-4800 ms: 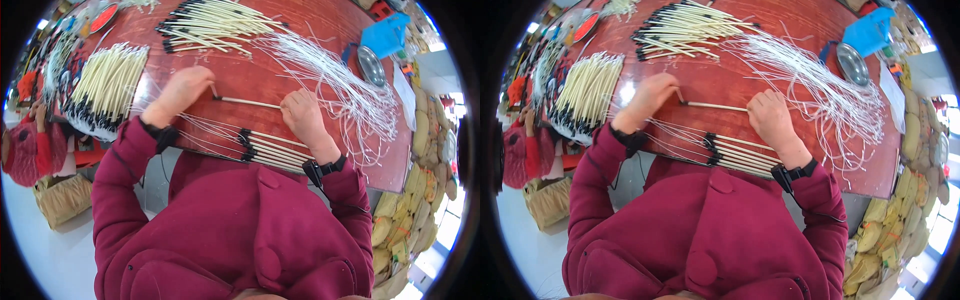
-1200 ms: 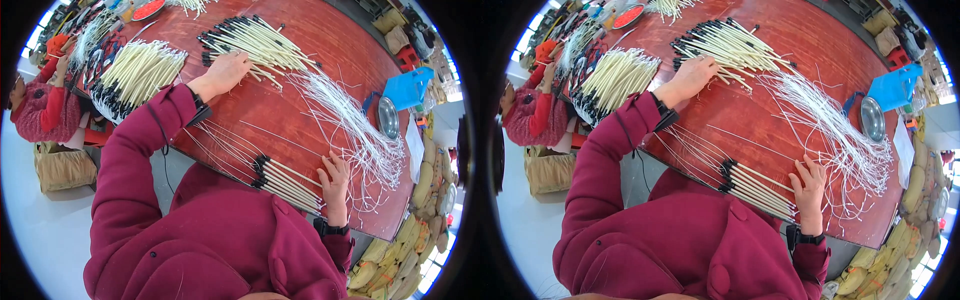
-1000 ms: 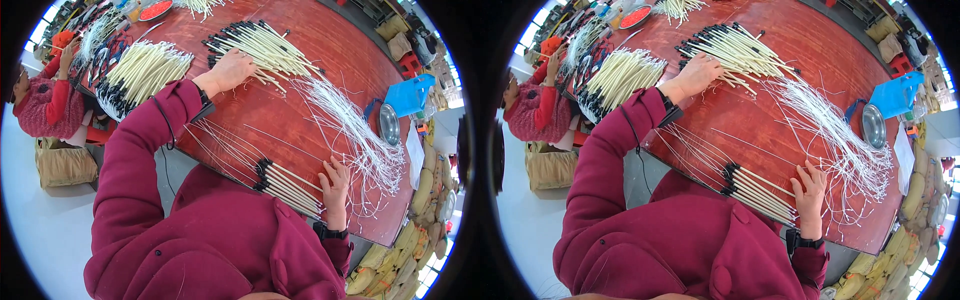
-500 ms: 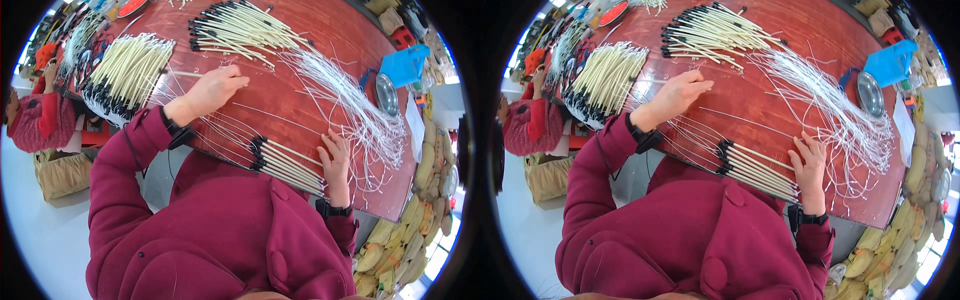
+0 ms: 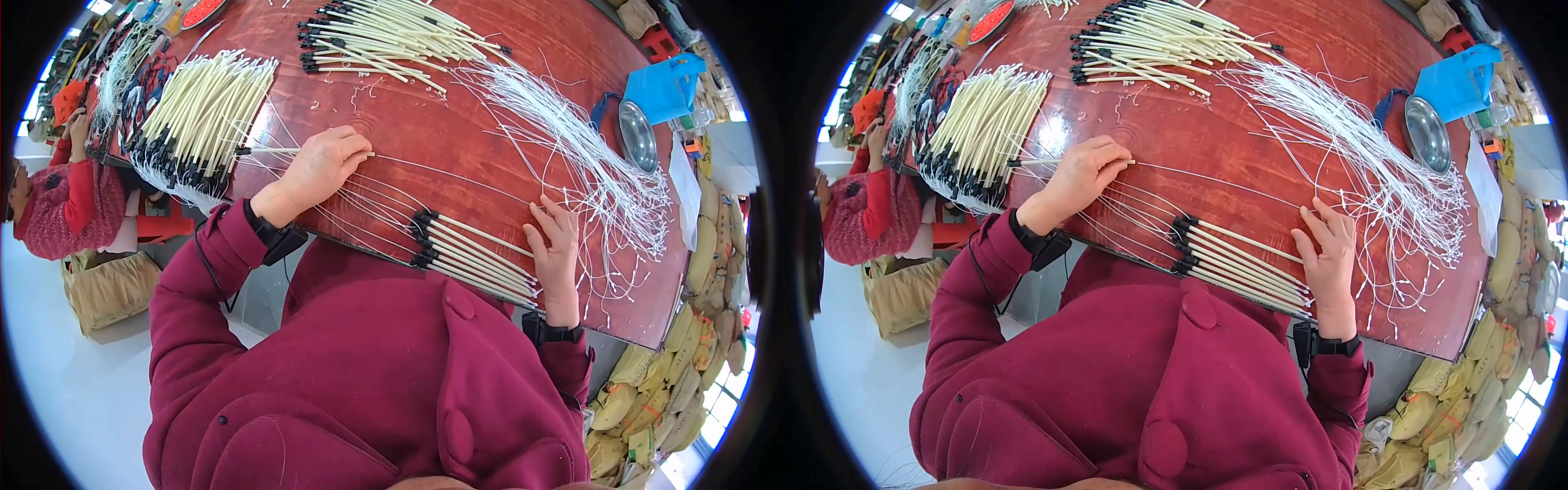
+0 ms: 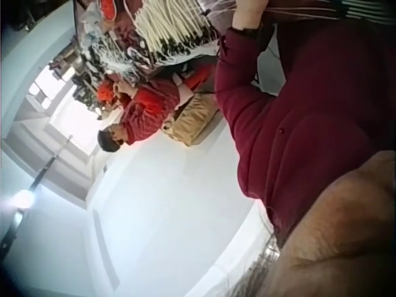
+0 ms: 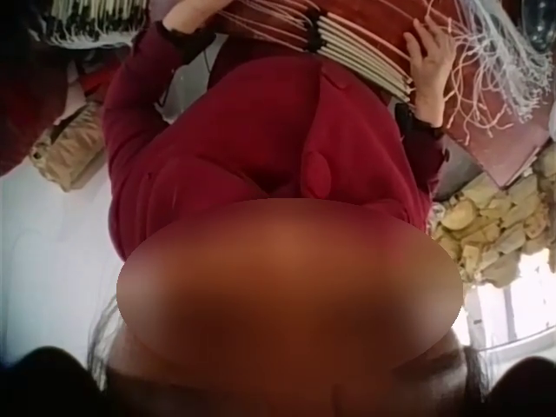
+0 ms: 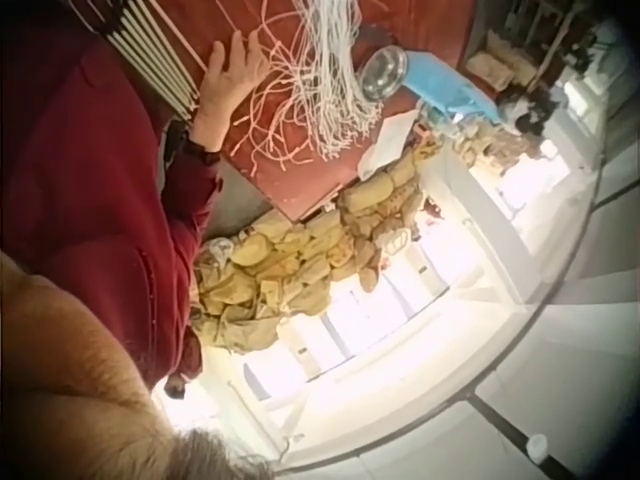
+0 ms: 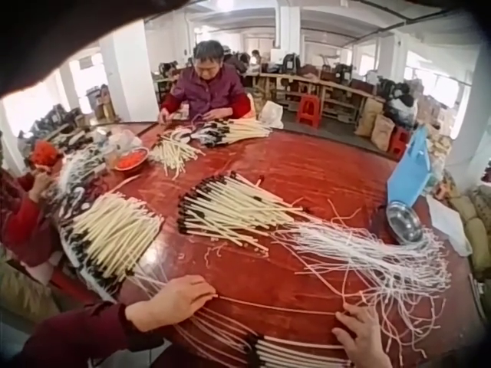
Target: Manually assembling components by inserting white fibers into sleeves on sticks.
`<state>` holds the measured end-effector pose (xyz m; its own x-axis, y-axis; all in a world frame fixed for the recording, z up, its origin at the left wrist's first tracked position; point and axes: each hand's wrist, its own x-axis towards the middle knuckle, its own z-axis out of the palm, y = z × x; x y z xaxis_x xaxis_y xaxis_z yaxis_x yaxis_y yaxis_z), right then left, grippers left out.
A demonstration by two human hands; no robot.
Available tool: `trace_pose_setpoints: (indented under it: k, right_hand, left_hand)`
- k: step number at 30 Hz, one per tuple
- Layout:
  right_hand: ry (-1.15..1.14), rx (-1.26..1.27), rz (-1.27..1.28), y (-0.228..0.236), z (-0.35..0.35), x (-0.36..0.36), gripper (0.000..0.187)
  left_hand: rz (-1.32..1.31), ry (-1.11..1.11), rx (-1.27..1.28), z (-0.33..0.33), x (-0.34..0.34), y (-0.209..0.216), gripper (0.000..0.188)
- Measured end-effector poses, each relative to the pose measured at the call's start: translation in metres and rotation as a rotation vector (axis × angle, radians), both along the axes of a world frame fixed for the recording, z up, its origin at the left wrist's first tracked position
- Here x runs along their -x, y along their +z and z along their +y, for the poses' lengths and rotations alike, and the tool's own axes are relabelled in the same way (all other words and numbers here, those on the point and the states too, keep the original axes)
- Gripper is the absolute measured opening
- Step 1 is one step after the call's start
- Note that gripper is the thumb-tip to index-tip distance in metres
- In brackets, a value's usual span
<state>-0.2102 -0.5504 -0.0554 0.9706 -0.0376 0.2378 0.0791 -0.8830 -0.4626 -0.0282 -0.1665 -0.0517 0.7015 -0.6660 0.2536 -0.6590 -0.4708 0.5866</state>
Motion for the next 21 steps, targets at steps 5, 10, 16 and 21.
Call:
trace_pose_setpoints:
  k: [5, 10, 16, 21]
  right_hand:
    - [-0.005, -0.004, -0.005, 0.001, 0.002, -0.001, 0.033]
    - [-0.006, -0.022, -0.024, -0.001, 0.001, -0.001, 0.034]
    - [0.027, -0.014, 0.027, 0.003, 0.006, -0.003, 0.034]
    - [0.166, 0.047, 0.049, 0.004, 0.018, -0.015, 0.046]
  left_hand:
    - [-0.020, -0.010, -0.010, -0.003, 0.000, 0.000, 0.008]
    - [-0.005, -0.006, -0.019, -0.007, 0.001, 0.001, 0.010]
    - [-0.136, -0.076, -0.077, -0.030, -0.002, -0.007, 0.008]
    - [-0.299, -0.348, -0.195, -0.128, 0.003, -0.009, 0.007]
